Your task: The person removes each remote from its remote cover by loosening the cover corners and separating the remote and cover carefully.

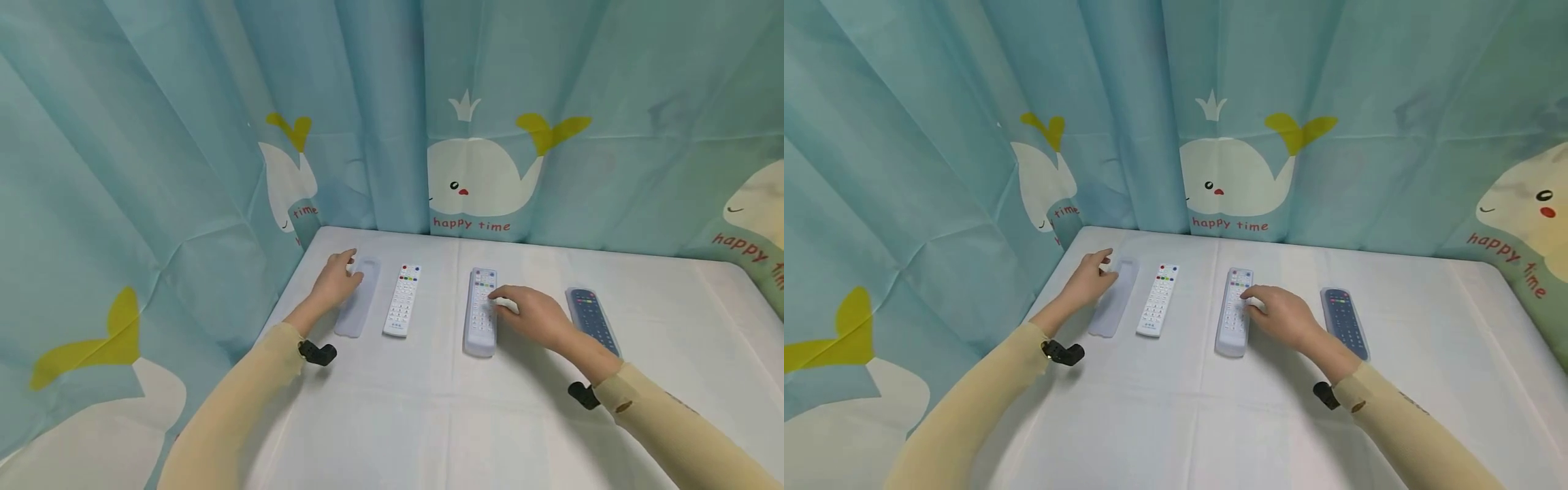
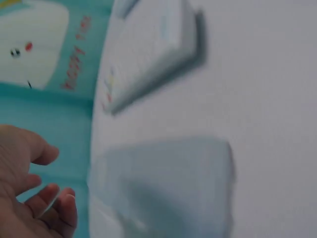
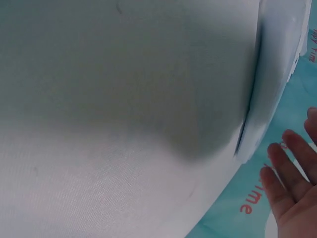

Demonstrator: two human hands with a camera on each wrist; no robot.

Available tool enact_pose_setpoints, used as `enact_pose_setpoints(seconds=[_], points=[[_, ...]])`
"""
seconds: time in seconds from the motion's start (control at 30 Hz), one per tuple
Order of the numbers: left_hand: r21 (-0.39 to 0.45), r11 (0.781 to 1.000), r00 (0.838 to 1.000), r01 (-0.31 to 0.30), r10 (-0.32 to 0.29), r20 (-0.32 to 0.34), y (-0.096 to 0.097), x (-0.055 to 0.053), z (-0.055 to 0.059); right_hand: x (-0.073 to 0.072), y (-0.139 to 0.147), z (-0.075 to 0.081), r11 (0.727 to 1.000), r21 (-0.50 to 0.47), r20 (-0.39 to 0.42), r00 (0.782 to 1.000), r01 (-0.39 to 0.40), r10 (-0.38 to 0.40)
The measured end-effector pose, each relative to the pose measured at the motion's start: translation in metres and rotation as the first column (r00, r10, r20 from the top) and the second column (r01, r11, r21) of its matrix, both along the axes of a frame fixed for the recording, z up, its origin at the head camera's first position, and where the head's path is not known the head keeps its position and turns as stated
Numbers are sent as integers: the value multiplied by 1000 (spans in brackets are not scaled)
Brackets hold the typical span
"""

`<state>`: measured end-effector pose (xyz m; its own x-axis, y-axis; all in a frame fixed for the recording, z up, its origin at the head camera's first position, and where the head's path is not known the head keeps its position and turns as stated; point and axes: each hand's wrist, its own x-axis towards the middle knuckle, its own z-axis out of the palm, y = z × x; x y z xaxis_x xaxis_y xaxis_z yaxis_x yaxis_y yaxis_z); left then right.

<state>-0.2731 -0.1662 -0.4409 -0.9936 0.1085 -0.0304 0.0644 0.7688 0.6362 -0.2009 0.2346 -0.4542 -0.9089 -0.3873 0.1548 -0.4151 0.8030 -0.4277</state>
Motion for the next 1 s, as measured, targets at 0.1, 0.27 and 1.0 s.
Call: enact_pose_setpoints(seconds=[0.1, 0.27, 1.0], points=[[70, 997, 999, 23, -21, -23, 16, 4, 9, 0, 3, 1, 999, -17, 52, 998, 31, -31], [149, 984, 995, 99, -98, -13, 43, 14, 20, -1, 7, 2, 995, -52, 135, 988, 82, -74], [286, 878, 899, 385, -426, 98, 112, 39, 30, 0, 9, 12, 926, -326, 301, 949, 192, -91]])
